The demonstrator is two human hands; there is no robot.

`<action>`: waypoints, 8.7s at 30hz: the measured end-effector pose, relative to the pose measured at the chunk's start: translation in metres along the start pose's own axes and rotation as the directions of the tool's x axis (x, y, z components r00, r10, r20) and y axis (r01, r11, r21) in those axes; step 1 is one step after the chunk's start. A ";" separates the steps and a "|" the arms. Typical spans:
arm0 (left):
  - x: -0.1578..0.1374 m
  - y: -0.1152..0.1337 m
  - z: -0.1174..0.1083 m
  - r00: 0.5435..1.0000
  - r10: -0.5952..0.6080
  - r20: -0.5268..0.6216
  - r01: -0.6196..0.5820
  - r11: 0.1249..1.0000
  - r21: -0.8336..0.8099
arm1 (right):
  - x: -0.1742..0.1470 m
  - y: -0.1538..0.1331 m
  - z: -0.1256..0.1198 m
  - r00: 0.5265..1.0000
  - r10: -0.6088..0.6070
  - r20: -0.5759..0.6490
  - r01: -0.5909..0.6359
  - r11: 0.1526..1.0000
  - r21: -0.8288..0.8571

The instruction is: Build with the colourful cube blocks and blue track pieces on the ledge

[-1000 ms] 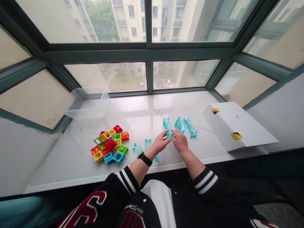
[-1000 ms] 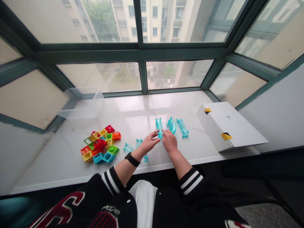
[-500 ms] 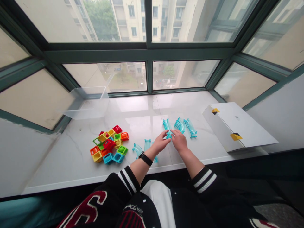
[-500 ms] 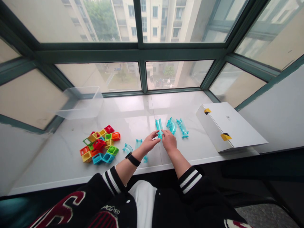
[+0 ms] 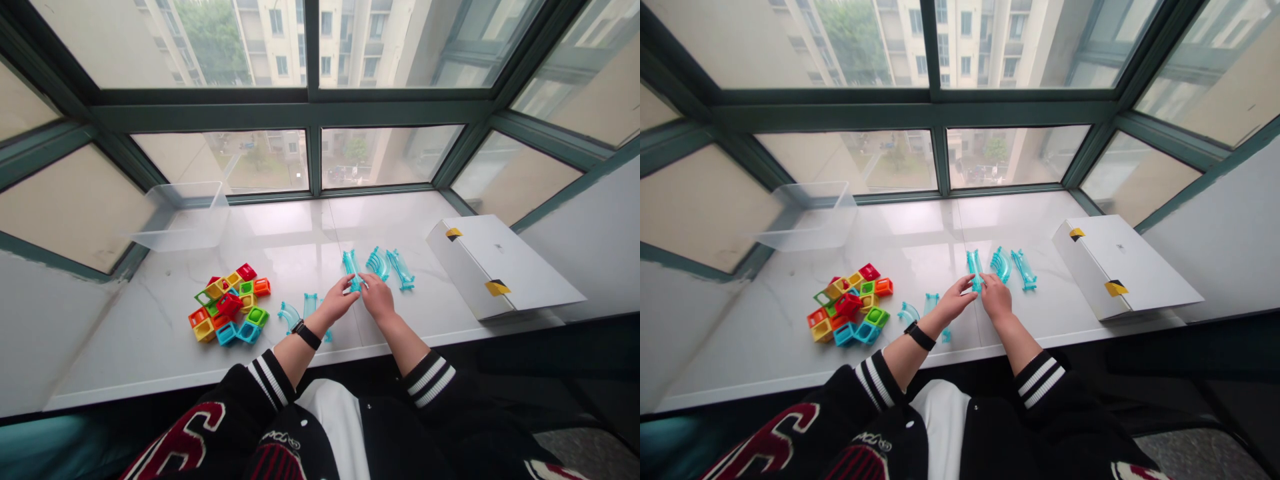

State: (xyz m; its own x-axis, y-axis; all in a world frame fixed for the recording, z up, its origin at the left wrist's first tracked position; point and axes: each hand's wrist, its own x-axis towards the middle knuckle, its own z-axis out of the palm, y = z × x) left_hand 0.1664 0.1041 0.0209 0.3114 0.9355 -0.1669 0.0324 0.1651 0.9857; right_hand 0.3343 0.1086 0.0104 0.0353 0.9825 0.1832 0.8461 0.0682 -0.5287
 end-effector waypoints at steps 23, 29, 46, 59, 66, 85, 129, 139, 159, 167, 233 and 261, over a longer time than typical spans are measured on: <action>-0.006 -0.005 -0.004 1.000 -0.020 0.011 0.020 1.000 -0.016 | -0.024 0.009 -0.002 0.999 0.026 -0.034 -0.024 0.998 0.065; -0.006 -0.007 -0.002 1.000 0.001 0.023 0.001 0.999 -0.052 | -0.025 0.007 -0.001 0.999 0.051 -0.002 -0.050 0.995 0.081; -0.005 -0.014 -0.003 0.999 0.044 0.028 -0.045 0.998 0.035 | -0.029 0.013 0.001 0.999 0.045 -0.006 -0.044 0.991 0.127; -0.088 -0.015 -0.101 0.900 0.419 -0.118 -0.218 0.668 0.711 | -0.084 0.017 0.019 0.984 -0.122 0.132 0.077 0.950 0.303; -0.118 -0.062 -0.094 0.919 0.394 -0.027 -0.118 0.338 0.934 | -0.093 -0.028 0.037 0.797 -0.544 0.262 0.457 0.827 0.327; -0.120 -0.063 -0.091 0.911 0.409 -0.051 -0.125 0.393 0.911 | -0.104 -0.018 0.047 0.977 -0.198 0.085 0.134 0.866 0.481; -0.117 -0.067 -0.095 0.904 0.426 -0.028 -0.137 0.351 0.926 | -0.105 -0.028 0.047 0.936 -0.337 0.101 0.313 0.929 0.197; -0.116 -0.072 -0.098 0.898 0.440 -0.017 -0.136 0.314 0.940 | -0.091 -0.011 0.009 0.954 -0.267 0.137 0.186 0.883 0.431; -0.113 -0.076 -0.103 0.863 0.504 0.029 -0.148 0.198 0.969 | -0.033 0.049 -0.114 0.972 -0.093 -0.215 0.155 0.943 0.294; -0.114 -0.073 -0.100 0.871 0.491 0.019 -0.133 0.198 0.971 | 0.003 0.056 -0.093 0.975 -0.006 -0.222 0.062 0.968 0.243; -0.115 -0.071 -0.096 0.884 0.467 -0.001 -0.125 0.238 0.963 | 0.022 0.051 -0.063 0.991 0.039 -0.127 -0.023 0.992 0.128; -0.115 -0.069 -0.095 0.885 0.465 0.002 -0.121 0.228 0.966 | 0.020 0.055 -0.061 0.995 0.003 -0.098 0.002 0.999 0.048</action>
State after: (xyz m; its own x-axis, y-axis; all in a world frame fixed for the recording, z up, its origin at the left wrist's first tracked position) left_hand 0.0381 0.0149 -0.0295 0.2924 0.9045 0.3104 0.8872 -0.3777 0.2650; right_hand 0.4138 0.1216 0.0360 0.0900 0.9609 0.2620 0.8195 0.0780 -0.5677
